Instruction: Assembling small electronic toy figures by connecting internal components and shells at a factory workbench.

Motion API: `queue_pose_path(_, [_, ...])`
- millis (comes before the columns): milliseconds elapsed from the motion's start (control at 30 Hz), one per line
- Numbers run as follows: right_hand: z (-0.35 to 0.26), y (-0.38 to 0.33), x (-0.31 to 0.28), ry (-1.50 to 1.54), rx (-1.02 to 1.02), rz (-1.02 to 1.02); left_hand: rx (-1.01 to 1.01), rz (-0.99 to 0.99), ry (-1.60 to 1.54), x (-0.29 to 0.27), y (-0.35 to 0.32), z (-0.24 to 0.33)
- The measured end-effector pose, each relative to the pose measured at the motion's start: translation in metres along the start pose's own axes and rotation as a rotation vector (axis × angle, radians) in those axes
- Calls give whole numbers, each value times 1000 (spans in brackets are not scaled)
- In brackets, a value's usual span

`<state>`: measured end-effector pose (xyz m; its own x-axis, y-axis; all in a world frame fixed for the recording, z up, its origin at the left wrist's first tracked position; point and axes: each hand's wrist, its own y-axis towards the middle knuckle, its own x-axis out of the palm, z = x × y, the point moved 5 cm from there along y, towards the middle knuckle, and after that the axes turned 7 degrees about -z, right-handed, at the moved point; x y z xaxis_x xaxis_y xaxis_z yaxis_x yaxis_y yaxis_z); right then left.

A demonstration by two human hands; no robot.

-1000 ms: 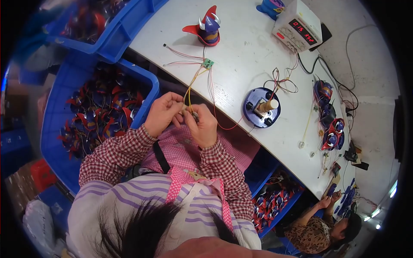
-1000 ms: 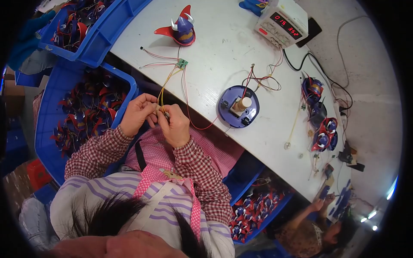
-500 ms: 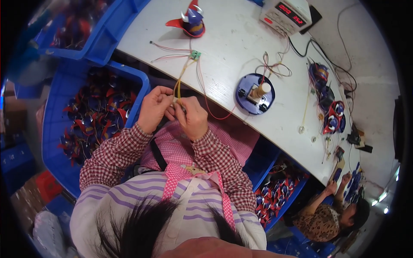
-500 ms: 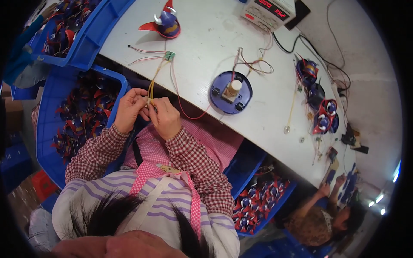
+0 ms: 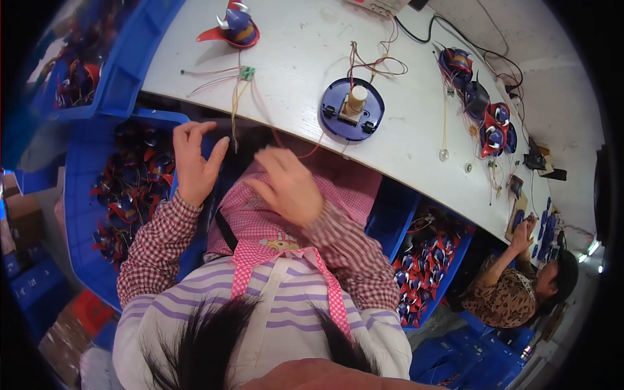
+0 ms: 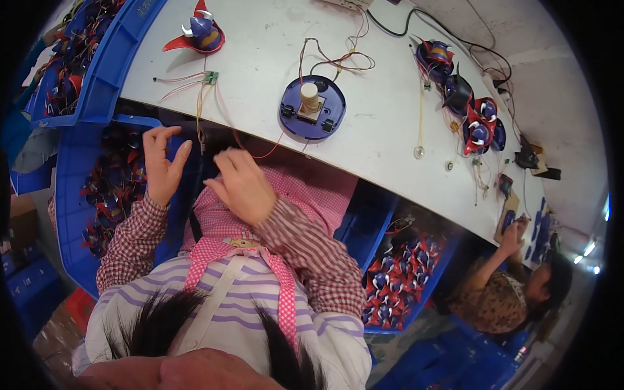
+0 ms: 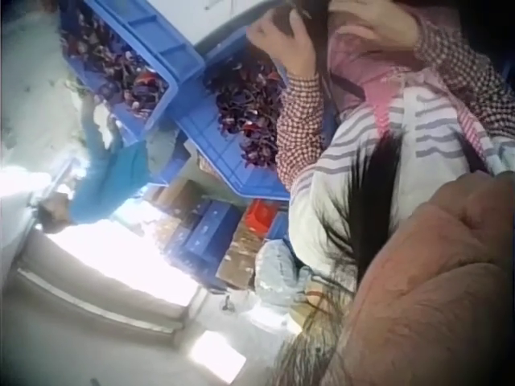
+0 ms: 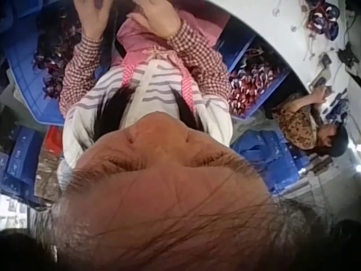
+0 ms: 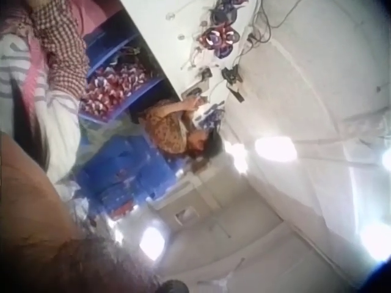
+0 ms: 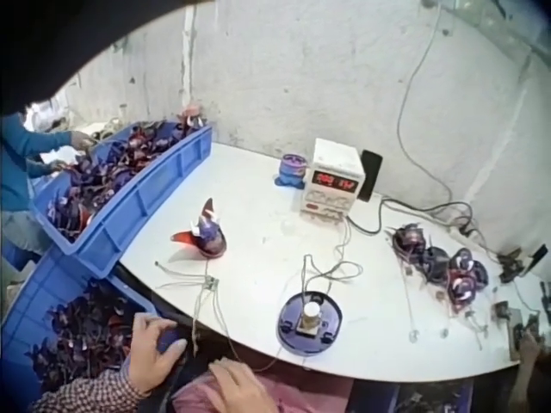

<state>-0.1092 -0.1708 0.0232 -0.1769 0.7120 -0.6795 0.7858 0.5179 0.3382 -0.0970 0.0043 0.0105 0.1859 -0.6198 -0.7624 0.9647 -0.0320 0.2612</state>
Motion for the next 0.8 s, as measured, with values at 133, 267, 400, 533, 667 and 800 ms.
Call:
queue_pose_path(133, [14, -12, -99, -19, 132, 249, 298, -135, -111, 13, 39, 68])
queue_pose_path(267, [57, 25, -117, -196, 196, 287, 501, -210, 3, 99, 91, 93])
queue_pose_path(400, [83, 31, -104, -209, 233, 235, 456, -304, 30, 124, 104, 109])
queue_pose_path(533, [81, 35, -102, -272, 199, 212, 376, -396, 43, 129, 111, 111])
queue_pose_path(667, [64, 28, -98, -418, 55, 269, 336, -422, 30, 130, 115, 116])
queue_pose_path(800, [70, 25, -144, -112, 255, 380, 405, -226, 5, 122, 115, 110])
